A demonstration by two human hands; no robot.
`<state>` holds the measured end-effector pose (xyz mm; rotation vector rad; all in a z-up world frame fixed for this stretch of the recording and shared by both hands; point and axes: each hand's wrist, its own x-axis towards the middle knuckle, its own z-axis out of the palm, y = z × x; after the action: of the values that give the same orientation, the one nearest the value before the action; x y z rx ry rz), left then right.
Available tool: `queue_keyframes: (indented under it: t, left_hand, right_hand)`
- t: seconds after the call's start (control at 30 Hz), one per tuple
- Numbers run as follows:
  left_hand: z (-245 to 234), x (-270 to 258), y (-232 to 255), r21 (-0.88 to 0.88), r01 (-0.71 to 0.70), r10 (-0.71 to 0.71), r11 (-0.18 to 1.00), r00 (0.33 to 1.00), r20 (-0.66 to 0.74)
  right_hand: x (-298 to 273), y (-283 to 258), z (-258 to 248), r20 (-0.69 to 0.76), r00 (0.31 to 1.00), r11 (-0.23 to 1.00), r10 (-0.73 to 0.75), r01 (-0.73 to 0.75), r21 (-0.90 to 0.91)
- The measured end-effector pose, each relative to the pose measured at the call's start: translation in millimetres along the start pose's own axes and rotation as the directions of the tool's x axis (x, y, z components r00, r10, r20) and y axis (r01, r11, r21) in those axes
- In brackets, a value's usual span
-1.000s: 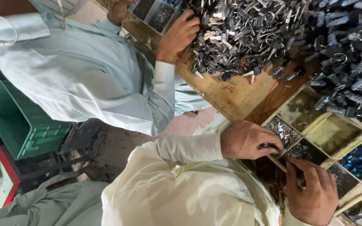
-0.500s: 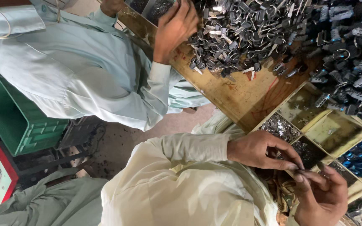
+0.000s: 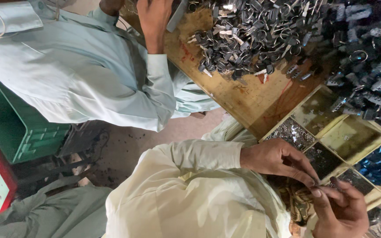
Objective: The person assembles keychains by hand, picking small metal rings and blue plastic caps from a compartmentalized tray and attaching them to key blanks. The person repeatedly picks, aligns, and fastens components, then places the finished keychains into a pile on the table.
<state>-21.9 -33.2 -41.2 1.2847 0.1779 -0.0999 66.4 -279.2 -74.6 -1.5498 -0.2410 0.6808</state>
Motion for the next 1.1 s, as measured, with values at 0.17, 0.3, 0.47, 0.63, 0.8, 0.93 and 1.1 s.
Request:
queue_keyframes:
  t: [0.17, 0.3, 0.47, 0.63, 0.8, 0.93, 1.1]
  left_hand:
    - [-10, -1, 13, 0.212, -0.113, 0.103, 0.971, 0.993, 0.058]
    - [-10, -3, 22, 0.414, -0.079, 0.062, 0.907, 0.997, 0.054]
    - [-6, -2, 24, 0.431, -0.037, 0.017, 0.901, 0.999, 0.049]
    - [-1, 4, 11, 0.211, 0.006, -0.034, 0.978, 0.991, 0.129]
    - [11, 6, -4, -0.161, 0.082, -0.054, 0.984, 0.984, 0.170]
    - [11, 7, -6, -0.028, 0.038, -0.035, 0.999, 0.992, 0.125]
    - [13, 12, -3, 0.111, -0.055, 0.049, 0.992, 0.997, 0.055]
  right_hand:
    - [5, -27, 13, 0.060, 0.998, 0.981, -0.030, 0.041, -0.188]
    - [6, -38, 20, 0.034, 0.999, 0.912, -0.028, 0.039, -0.407]
    - [-1, -31, 6, 0.004, 1.000, 0.778, -0.026, 0.023, -0.628]
    - [24, -53, -24, 0.227, 0.974, 0.710, -0.022, 0.175, -0.682]
    - [39, -64, -27, 0.254, 0.948, 0.121, -0.190, 0.280, -0.952]
    - [32, -51, -24, 0.167, 0.975, 0.088, -0.148, 0.181, -0.980]
    - [26, -43, -34, 0.124, 0.983, 0.366, -0.135, 0.166, -0.916]
